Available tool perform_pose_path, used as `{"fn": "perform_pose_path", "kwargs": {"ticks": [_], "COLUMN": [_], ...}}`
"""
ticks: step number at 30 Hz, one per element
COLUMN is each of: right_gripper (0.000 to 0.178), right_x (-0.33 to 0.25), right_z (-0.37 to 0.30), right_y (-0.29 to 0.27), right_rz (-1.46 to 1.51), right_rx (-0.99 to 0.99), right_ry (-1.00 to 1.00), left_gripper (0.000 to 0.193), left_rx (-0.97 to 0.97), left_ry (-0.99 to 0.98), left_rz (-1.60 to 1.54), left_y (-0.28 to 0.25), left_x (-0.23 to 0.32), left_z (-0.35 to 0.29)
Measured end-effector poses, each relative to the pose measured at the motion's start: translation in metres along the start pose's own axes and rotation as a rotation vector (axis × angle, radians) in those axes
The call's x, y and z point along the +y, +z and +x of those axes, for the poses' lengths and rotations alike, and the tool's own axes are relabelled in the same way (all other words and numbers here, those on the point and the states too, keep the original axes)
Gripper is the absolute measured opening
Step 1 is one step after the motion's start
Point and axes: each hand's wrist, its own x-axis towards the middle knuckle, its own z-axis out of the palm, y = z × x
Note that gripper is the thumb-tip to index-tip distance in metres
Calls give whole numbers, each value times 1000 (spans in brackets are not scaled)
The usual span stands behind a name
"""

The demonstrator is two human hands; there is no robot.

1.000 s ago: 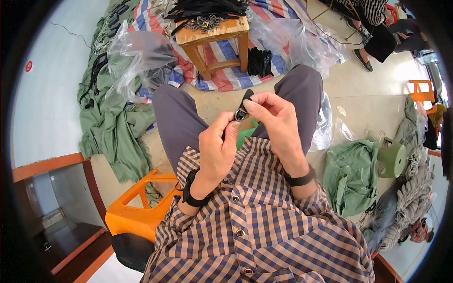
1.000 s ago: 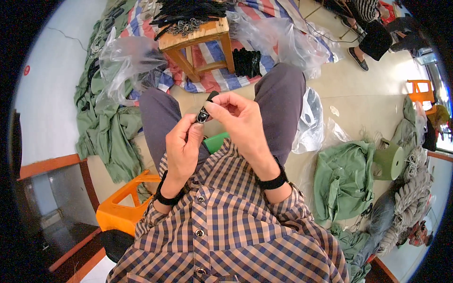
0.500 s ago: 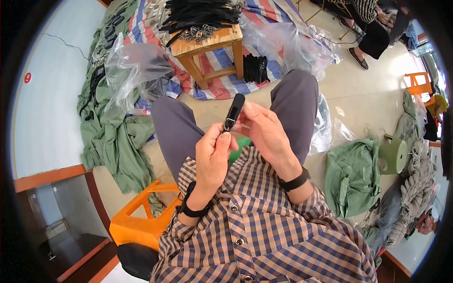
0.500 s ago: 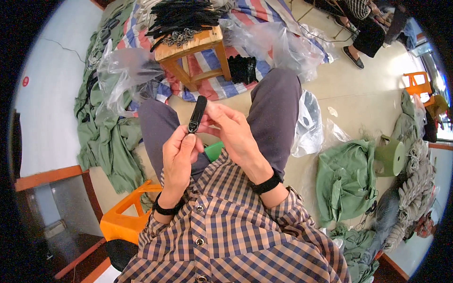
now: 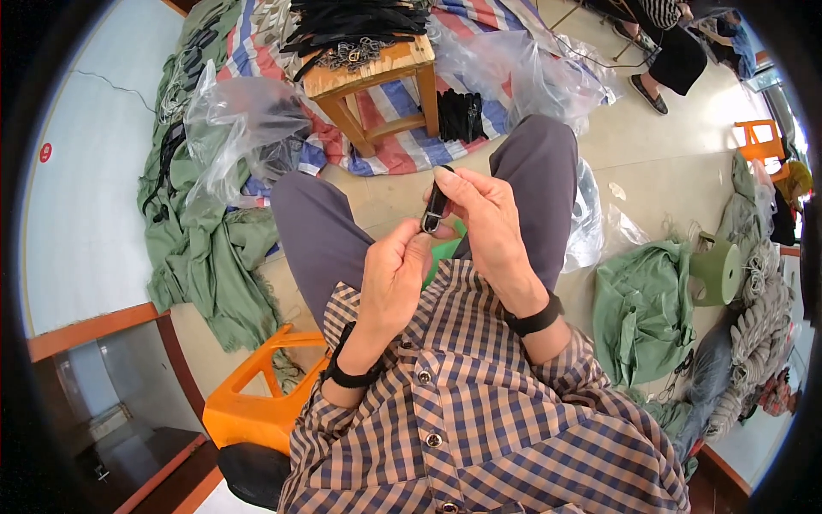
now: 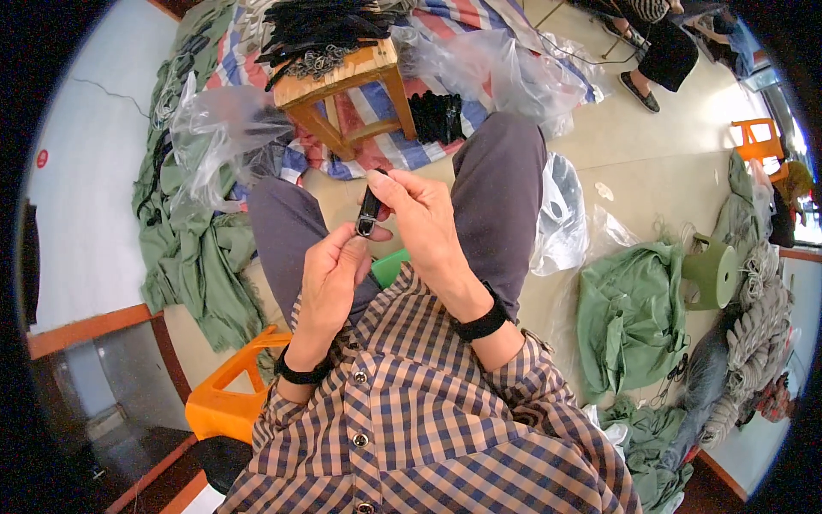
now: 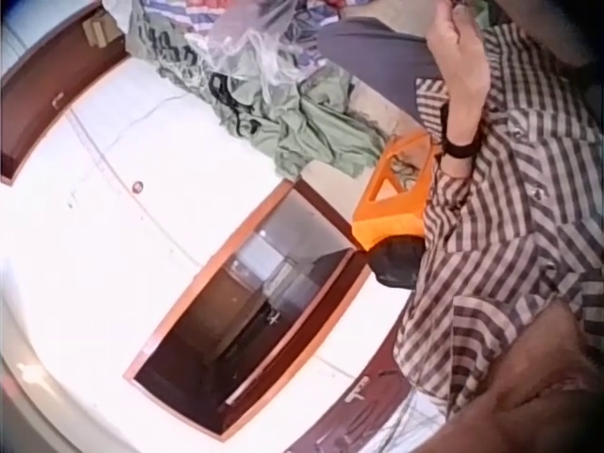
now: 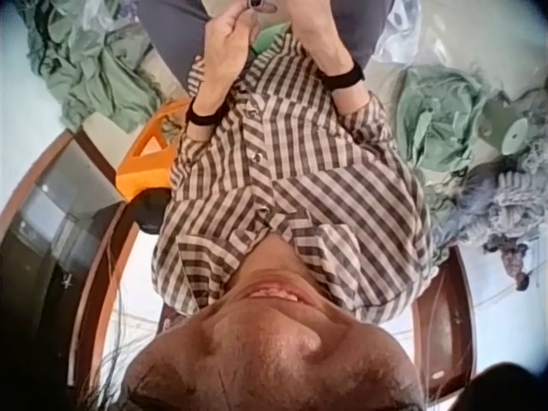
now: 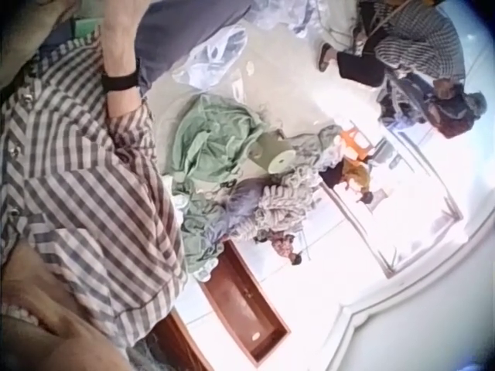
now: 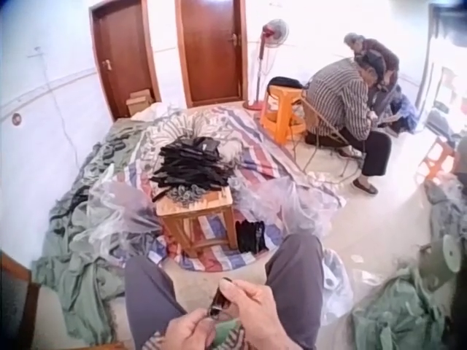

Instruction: Manually attaching small buckles or clips to black straps.

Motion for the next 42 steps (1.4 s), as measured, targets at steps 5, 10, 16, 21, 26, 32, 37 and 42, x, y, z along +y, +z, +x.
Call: {"fn": "perform_pose_path", "kwargs": {"ticks": [5, 10, 16, 21, 26, 32, 37, 42], "right_gripper": [23, 22, 26, 16, 19, 30, 35, 37], "right_x": [26, 20, 9, -39, -56, 74, 146, 194], "right_z": [9, -2, -11, 46, 142, 238, 290, 333], "right_y": [-9, 8, 5, -36, -122, -222, -225, -242], "right_rz": [14, 113, -134, 185, 11, -549, -864, -1055], "right_rx": [-57, 3, -73, 43, 228, 439, 446, 374], "right_ry": [81, 145, -7, -104, -158, 72, 135, 78], "left_gripper": [26, 24, 21, 19, 16, 17, 18, 16], "left_rx": [45, 206, 225, 47, 90, -6, 15, 26], "left_ry": [-27, -52, -11, -53, -129, -383, -637, -697], "left_rz": [19, -140, 64, 168, 147, 249, 296, 325], "left_y": [0, -2, 2, 3, -26, -23, -27, -21], "left_x": [-2, -7, -15, -7, -26, -52, -47, -43], "left_z": [-4, -3, 4, 9, 22, 39, 59, 84]}}
